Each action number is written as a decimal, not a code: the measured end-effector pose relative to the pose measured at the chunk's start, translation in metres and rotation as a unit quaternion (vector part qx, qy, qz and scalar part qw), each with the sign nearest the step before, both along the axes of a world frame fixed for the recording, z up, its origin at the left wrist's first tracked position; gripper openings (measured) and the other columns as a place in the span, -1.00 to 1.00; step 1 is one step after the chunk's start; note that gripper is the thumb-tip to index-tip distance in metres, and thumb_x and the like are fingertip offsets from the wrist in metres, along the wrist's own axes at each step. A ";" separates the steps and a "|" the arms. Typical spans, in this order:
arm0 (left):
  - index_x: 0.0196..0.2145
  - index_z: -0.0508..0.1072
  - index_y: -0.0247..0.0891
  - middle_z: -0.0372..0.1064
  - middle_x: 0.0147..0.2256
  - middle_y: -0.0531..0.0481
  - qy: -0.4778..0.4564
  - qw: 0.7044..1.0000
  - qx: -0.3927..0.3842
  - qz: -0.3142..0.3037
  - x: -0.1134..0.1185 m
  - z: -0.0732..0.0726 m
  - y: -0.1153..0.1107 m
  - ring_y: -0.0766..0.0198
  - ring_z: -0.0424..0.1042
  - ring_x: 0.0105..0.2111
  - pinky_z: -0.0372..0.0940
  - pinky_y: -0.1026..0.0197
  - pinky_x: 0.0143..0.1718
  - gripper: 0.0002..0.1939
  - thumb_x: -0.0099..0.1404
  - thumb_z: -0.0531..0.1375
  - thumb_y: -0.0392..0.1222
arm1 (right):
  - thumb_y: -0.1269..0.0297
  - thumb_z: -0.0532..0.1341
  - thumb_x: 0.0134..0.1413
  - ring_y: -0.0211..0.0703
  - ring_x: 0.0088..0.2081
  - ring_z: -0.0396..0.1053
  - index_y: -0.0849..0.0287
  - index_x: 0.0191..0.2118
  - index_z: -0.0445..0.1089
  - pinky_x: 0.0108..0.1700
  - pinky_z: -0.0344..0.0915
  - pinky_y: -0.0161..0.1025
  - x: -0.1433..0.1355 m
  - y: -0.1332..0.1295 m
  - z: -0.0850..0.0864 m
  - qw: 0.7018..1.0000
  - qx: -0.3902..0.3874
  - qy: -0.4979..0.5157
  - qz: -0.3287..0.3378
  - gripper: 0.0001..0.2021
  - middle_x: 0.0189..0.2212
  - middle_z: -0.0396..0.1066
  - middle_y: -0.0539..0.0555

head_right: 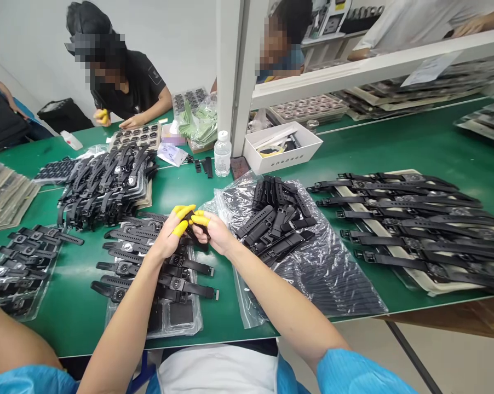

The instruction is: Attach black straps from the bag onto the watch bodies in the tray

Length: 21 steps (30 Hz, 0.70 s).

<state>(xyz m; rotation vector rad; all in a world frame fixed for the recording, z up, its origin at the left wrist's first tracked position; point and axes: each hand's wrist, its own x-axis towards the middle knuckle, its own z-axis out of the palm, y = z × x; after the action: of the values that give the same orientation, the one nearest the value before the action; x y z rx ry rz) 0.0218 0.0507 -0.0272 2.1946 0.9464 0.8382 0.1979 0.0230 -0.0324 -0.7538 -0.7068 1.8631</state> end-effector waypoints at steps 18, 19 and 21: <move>0.26 0.35 -0.24 0.40 0.10 -0.20 0.086 0.996 0.001 -0.003 0.002 0.003 -0.005 0.07 0.43 0.15 0.36 0.00 0.28 -0.57 0.50 0.01 -0.21 | -0.04 0.43 0.02 -0.38 -0.66 -0.06 0.09 -0.38 0.24 -0.61 -0.10 -0.35 0.002 -0.004 -0.013 0.994 0.005 -0.111 -0.005 -0.59 -0.68 0.10 -0.16; 0.29 0.32 -0.25 0.40 0.12 -0.22 0.069 0.998 -0.004 -0.010 0.002 0.002 -0.005 0.06 0.43 0.16 0.36 -0.01 0.29 -0.55 0.50 0.04 -0.19 | -0.08 0.42 0.03 -0.36 -0.66 -0.03 0.08 -0.37 0.25 -0.60 -0.06 -0.33 0.003 -0.004 -0.014 0.992 0.020 -0.124 -0.021 -0.58 -0.67 0.12 -0.15; 0.34 0.26 -0.24 0.39 0.15 -0.24 0.049 0.999 -0.005 -0.013 0.004 -0.004 -0.005 0.04 0.43 0.18 0.36 -0.03 0.29 -0.49 0.48 0.08 -0.19 | -0.15 0.41 0.03 -0.31 -0.64 0.05 0.07 -0.35 0.28 -0.59 0.03 -0.28 0.005 -0.003 -0.018 0.980 0.063 -0.177 -0.059 -0.56 -0.66 0.18 -0.12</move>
<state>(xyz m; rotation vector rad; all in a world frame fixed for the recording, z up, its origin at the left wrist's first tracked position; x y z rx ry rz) 0.0254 0.0459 -0.0312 2.2514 0.9660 0.7168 0.2030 0.0200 -0.0505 -1.0351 -0.9740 1.5766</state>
